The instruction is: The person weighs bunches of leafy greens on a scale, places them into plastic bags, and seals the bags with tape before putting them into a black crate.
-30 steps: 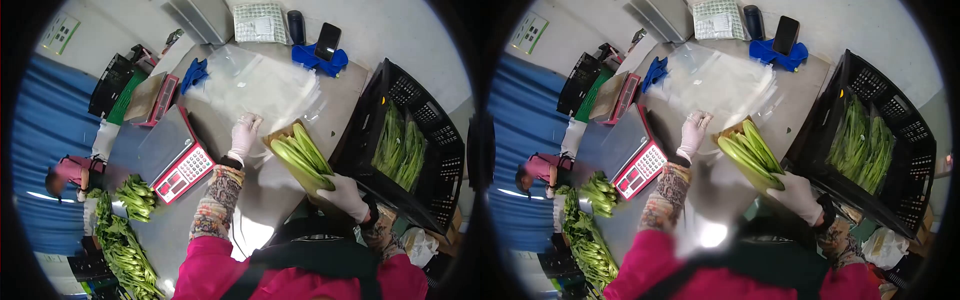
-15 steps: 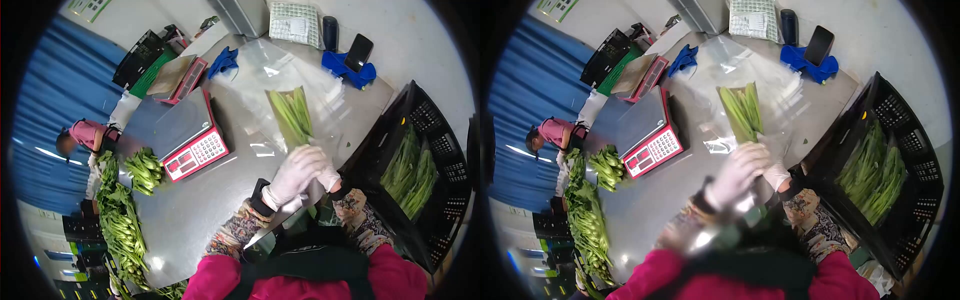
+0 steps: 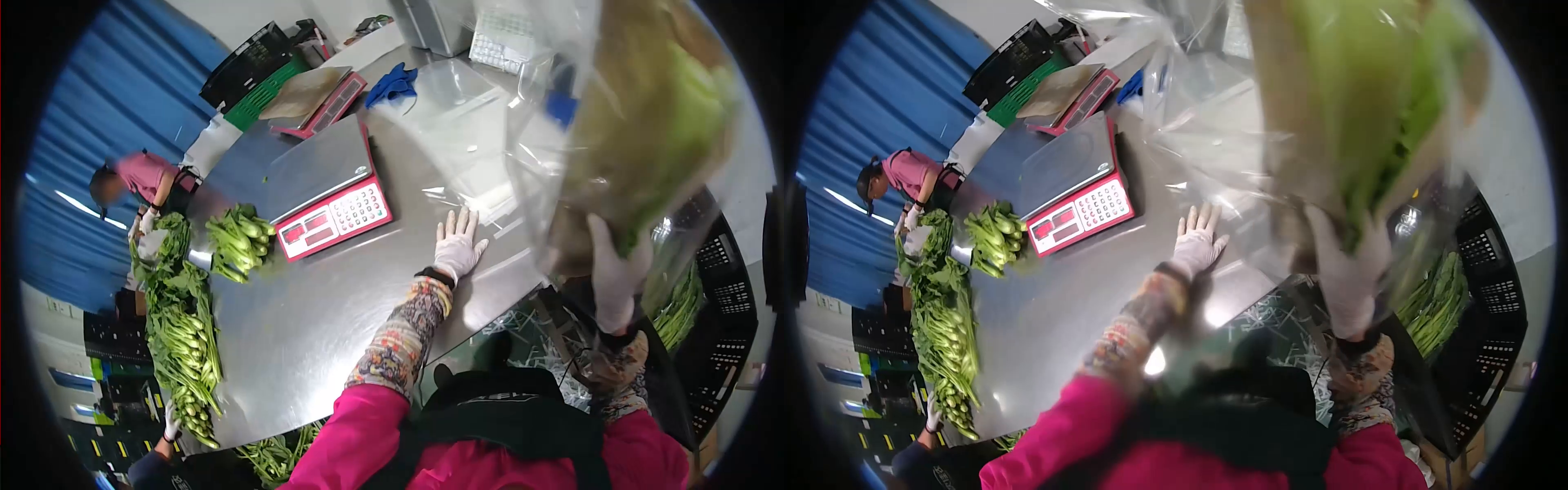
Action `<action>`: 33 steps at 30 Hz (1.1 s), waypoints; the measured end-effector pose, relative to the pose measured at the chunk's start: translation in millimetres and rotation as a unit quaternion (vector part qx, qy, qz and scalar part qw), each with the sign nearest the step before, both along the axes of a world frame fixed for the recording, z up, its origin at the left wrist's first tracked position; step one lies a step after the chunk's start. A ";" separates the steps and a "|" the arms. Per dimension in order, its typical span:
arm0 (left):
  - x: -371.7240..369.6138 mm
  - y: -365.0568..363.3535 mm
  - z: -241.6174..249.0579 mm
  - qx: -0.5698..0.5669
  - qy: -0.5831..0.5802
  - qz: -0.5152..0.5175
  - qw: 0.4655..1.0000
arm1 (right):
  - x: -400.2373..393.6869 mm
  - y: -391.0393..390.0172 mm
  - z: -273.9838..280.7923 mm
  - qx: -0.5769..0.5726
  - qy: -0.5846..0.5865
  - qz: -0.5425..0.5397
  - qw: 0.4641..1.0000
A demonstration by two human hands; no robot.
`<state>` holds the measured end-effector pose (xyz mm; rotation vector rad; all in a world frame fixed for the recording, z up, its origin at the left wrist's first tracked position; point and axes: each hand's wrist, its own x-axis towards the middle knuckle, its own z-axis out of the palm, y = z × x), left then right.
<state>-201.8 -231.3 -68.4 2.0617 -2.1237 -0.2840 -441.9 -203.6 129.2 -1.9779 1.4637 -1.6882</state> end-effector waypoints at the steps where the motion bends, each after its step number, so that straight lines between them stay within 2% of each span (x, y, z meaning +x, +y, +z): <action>1: 3.9 -4.6 7.3 -0.003 0.001 0.006 1.000 | -5.4 9.0 2.9 0.020 -0.024 0.016 0.999; 2: 7.9 -10.1 16.2 0.031 0.099 0.029 0.994 | -6.3 19.2 6.6 0.040 -0.049 0.035 0.997; 3: 12.1 -7.9 28.7 0.061 0.196 0.055 0.977 | -4.4 33.9 12.4 0.078 -0.014 0.034 0.996; 4: 16.6 6.1 38.8 0.007 0.420 0.076 0.904 | -4.6 44.7 4.2 0.074 -0.015 0.052 0.996; 5: 13.1 25.1 64.6 -0.034 0.585 0.053 0.808 | -8.7 52.2 -9.7 0.068 0.055 0.086 0.992; 6: 11.7 43.2 90.3 -0.078 0.726 0.025 0.683 | -5.0 59.0 -19.9 0.060 0.125 0.121 0.983; 7: 20.8 58.6 108.2 -0.092 0.723 0.038 0.684 | 10.3 67.9 -22.3 0.072 0.118 0.167 0.976; 9: 36.4 89.7 140.0 -0.112 0.826 0.093 0.544 | 33.3 83.9 -33.5 0.092 0.151 0.240 0.954; 10: 43.9 104.7 151.3 -0.119 0.870 0.116 0.464 | 54.1 93.4 -22.5 0.273 0.080 0.298 0.911; 12: 57.5 134.9 159.4 -0.121 0.936 0.154 0.291 | 85.7 103.6 -29.5 0.210 0.126 0.392 0.887; 13: 81.7 146.8 125.1 -0.108 0.931 -0.032 0.347 | 99.7 109.5 -36.9 0.213 0.129 0.394 0.885; 14: 87.4 161.6 120.1 -0.135 0.929 0.036 0.343 | 113.8 114.4 -45.3 0.231 0.100 0.432 0.866; 16: 71.9 208.0 110.8 -0.225 0.817 0.150 0.509 | 145.5 122.5 -53.8 0.251 0.076 0.475 0.840; 18: 54.6 240.1 72.1 -0.214 0.817 0.209 0.494 | 185.1 130.3 -58.3 0.265 0.152 0.468 0.829; 19: 56.9 257.0 37.8 -0.145 0.876 0.233 0.397 | 208.9 129.3 -61.8 0.265 0.200 0.485 0.809; 20: 48.2 265.1 69.3 -0.136 0.893 0.302 0.304 | 232.9 129.2 -65.1 0.266 0.249 0.501 0.785; 21: 54.1 275.7 60.6 -0.139 0.890 0.316 0.296 | 257.9 131.5 -67.0 0.167 0.275 0.521 0.791; 22: 63.2 281.3 48.6 -0.152 0.905 0.329 0.225 | 277.1 136.8 -66.6 0.060 0.296 0.531 0.792; 23: 71.7 283.5 43.7 -0.167 0.915 0.332 0.154 | 283.7 143.8 -48.7 0.068 0.334 0.547 0.765; 24: 78.6 286.5 56.9 -0.174 0.916 0.328 0.150 | 279.2 147.7 -38.6 0.061 0.337 0.550 0.761; 26: 90.8 299.8 84.4 -0.289 0.890 0.239 0.258 | 248.0 163.8 -29.0 0.038 0.360 0.548 0.754; 27: 94.1 302.4 90.0 -0.293 0.907 0.203 0.227 | 229.5 169.7 -19.8 0.021 0.372 0.540 0.755; 28: 108.9 302.5 98.5 -0.211 0.959 0.157 0.106 | 216.4 171.2 -5.7 0.002 0.386 0.533 0.753; 29: 109.7 306.3 101.3 -0.217 0.959 0.157 0.094 | 213.8 170.3 13.1 0.002 0.395 0.537 0.745; 31: 111.7 311.2 110.3 -0.183 0.977 0.020 -0.106 | 213.3 166.7 54.8 -0.036 0.354 0.546 0.758; 32: 116.7 304.3 130.5 -0.208 0.969 0.096 0.090 | 220.9 167.0 77.4 -0.133 0.387 0.514 0.754; 33: 114.4 301.6 155.6 -0.236 0.959 0.103 0.119 | 228.0 165.4 98.7 -0.132 0.425 0.528 0.723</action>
